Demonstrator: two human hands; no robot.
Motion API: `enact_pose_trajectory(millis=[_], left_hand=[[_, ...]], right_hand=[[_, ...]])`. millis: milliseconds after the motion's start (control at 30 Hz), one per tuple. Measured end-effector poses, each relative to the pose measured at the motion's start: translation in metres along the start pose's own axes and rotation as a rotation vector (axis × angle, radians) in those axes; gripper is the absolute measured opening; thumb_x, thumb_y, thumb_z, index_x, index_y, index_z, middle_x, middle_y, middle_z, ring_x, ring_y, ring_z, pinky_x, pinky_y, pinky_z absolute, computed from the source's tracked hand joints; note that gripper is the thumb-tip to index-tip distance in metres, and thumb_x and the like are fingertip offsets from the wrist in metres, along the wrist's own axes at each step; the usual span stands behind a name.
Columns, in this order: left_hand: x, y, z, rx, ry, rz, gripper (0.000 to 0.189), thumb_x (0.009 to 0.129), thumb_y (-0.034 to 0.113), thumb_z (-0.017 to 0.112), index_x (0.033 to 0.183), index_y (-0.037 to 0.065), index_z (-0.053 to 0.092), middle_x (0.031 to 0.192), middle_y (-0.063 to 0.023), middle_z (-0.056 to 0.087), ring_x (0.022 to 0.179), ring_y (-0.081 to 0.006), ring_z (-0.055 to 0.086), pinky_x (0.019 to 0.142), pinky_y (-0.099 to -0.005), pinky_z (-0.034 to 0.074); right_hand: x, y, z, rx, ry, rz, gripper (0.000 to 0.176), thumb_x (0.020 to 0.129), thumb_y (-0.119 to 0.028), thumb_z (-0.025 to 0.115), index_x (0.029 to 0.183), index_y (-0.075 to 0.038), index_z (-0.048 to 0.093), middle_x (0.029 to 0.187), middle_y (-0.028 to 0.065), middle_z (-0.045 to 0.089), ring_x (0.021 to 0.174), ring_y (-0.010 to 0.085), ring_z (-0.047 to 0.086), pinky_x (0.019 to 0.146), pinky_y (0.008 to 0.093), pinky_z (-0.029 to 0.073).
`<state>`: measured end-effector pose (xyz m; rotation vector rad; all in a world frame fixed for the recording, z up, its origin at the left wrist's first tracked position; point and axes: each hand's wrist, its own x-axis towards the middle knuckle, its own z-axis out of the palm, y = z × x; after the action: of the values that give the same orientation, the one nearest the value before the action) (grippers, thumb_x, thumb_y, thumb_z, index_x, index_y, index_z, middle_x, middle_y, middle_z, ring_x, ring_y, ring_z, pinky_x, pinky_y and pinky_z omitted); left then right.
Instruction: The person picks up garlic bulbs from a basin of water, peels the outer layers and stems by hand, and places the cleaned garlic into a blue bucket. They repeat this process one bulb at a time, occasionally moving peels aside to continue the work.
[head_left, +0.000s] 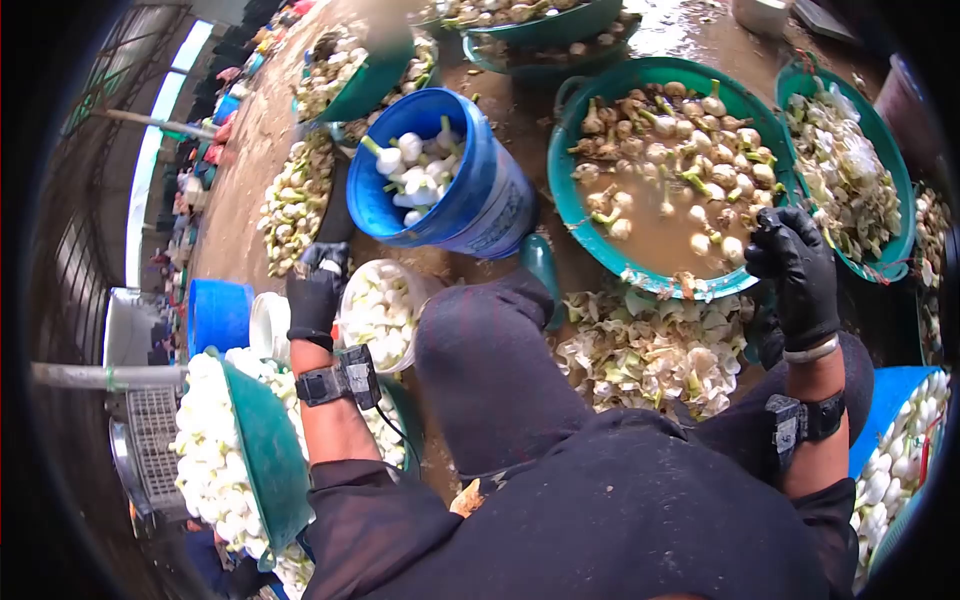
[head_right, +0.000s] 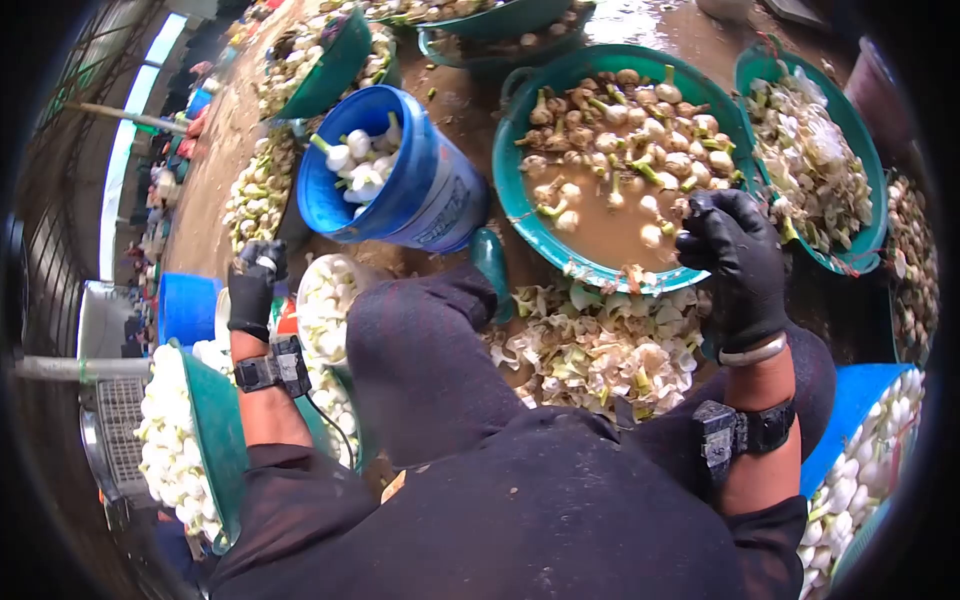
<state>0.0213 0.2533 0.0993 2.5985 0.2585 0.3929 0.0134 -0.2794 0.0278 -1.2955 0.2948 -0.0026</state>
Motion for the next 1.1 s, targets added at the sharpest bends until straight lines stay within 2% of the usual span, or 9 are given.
enact_pose_trajectory(millis=[233,433,633,800,867,900,1000,1033,1100], left_hand=[[0.042,0.177,0.169,-0.270,-0.518,0.492,0.020,0.083,0.006,0.054,0.101,0.002,0.062,0.087,-0.0067,0.065,0.085,-0.0141,0.059,0.077,-0.0270,0.046],[-0.016,0.194,0.388,-0.231,-1.089,0.322,0.035,0.078,0.021,0.065,0.108,0.003,0.061,0.102,-0.0160,0.064,0.094,-0.0254,0.061,0.083,-0.0312,0.047],[-0.089,0.204,0.531,-0.355,-0.956,-0.088,0.078,0.068,0.030,0.073,0.131,0.001,0.037,0.121,-0.0204,0.052,0.108,-0.0313,0.053,0.094,-0.0339,0.041],[-0.112,0.199,0.537,-0.813,-1.270,-0.549,0.050,0.071,0.018,0.070,0.115,0.004,0.051,0.106,-0.0146,0.058,0.094,-0.0254,0.057,0.080,-0.0342,0.047],[-0.096,0.238,0.450,-1.067,-1.228,-0.400,0.038,0.072,0.011,0.063,0.108,0.006,0.055,0.093,-0.0092,0.061,0.091,-0.0236,0.058,0.084,-0.0352,0.046],[-0.095,0.224,0.449,-0.694,-0.908,0.516,0.037,0.070,0.008,0.062,0.106,0.005,0.056,0.096,-0.0095,0.061,0.092,-0.0248,0.058,0.085,-0.0356,0.046],[-0.092,0.237,0.400,-0.978,-0.728,0.560,0.038,0.076,0.004,0.062,0.113,0.003,0.056,0.116,-0.0138,0.056,0.111,-0.0271,0.051,0.096,-0.0347,0.038],[-0.100,0.251,0.368,-1.250,-0.930,0.135,0.035,0.078,0.003,0.060,0.113,0.003,0.056,0.117,-0.0139,0.055,0.112,-0.0279,0.050,0.097,-0.0344,0.038],[-0.104,0.263,0.340,-1.267,-0.805,0.353,0.029,0.086,0.004,0.050,0.115,0.002,0.052,0.114,-0.0091,0.054,0.107,-0.0188,0.050,0.094,-0.0321,0.040]], right_hand=[[0.001,-0.011,-0.001,0.093,0.132,0.034,0.012,0.085,-0.014,0.055,0.091,-0.004,0.058,0.077,0.0029,0.059,0.064,0.0115,0.059,0.057,0.0248,0.051],[0.002,-0.018,-0.015,0.045,0.222,-0.001,0.014,0.087,-0.014,0.054,0.095,-0.002,0.056,0.080,0.0034,0.059,0.070,0.0115,0.060,0.063,0.0261,0.051],[0.007,-0.016,-0.027,0.159,0.345,0.063,0.016,0.087,-0.011,0.055,0.101,-0.003,0.054,0.085,0.0046,0.060,0.070,0.0114,0.060,0.063,0.0254,0.049],[0.006,-0.021,-0.032,0.171,0.341,0.121,0.015,0.087,-0.008,0.054,0.100,-0.002,0.054,0.086,0.0050,0.059,0.071,0.0114,0.058,0.065,0.0253,0.049],[0.006,-0.015,-0.034,0.204,0.299,0.083,0.014,0.087,-0.007,0.053,0.099,-0.002,0.056,0.085,0.0035,0.058,0.073,0.0100,0.057,0.066,0.0240,0.048],[0.006,-0.005,-0.036,0.209,0.271,0.063,0.013,0.087,-0.008,0.053,0.099,-0.004,0.056,0.084,0.0027,0.057,0.072,0.0098,0.056,0.065,0.0240,0.048],[0.003,0.004,-0.032,0.052,0.164,0.145,0.021,0.086,-0.011,0.054,0.106,-0.006,0.053,0.093,0.0038,0.056,0.080,0.0111,0.055,0.068,0.0246,0.047],[0.002,0.005,-0.022,-0.212,0.117,0.104,0.035,0.085,-0.010,0.054,0.118,-0.005,0.047,0.104,0.0070,0.054,0.089,0.0135,0.054,0.074,0.0252,0.046],[-0.002,0.015,0.000,-0.039,0.019,0.121,0.054,0.081,-0.004,0.053,0.132,-0.004,0.035,0.119,0.0097,0.049,0.102,0.0170,0.052,0.083,0.0260,0.044]])
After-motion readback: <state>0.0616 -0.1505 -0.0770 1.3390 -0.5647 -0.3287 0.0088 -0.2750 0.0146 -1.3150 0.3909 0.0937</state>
